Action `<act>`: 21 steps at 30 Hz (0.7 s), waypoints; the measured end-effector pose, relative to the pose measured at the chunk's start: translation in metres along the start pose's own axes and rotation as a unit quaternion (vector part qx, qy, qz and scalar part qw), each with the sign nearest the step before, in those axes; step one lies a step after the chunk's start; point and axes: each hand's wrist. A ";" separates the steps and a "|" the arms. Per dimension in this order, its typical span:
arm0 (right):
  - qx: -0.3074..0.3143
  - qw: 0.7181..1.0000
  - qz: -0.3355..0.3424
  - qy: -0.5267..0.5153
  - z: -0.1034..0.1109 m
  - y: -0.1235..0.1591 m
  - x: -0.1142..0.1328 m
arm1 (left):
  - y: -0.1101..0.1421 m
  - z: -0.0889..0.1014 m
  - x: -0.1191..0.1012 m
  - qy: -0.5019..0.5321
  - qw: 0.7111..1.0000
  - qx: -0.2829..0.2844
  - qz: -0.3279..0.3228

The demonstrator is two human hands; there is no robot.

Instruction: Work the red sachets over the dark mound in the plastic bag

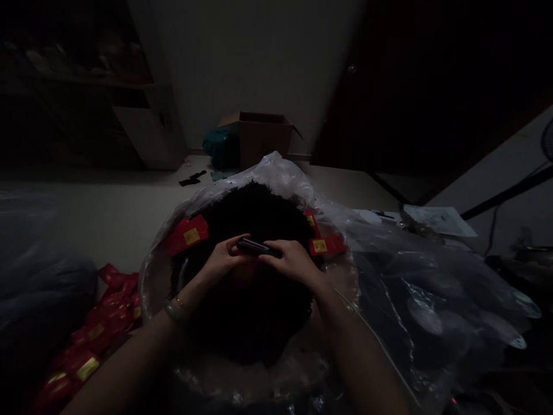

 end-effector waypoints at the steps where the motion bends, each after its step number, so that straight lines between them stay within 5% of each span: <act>1: 0.003 1.000 0.004 0.002 0.000 0.000 0.001 | 0.000 0.000 0.000 -0.006 1.000 0.006 -0.001; 13: 0.021 0.997 0.019 0.078 -0.002 0.002 0.005 | 0.002 0.001 -0.006 -0.109 0.990 -0.015 -0.092; 21: 0.018 0.997 0.006 0.074 -0.003 0.001 0.004 | -0.002 0.003 -0.004 -0.057 0.996 0.022 -0.060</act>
Point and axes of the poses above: each hand's wrist, its own y-axis away from the middle knuckle, its own z-axis out of the back of the hand, x = y × z, and after that the axes turned 3 degrees about -z, right-handed
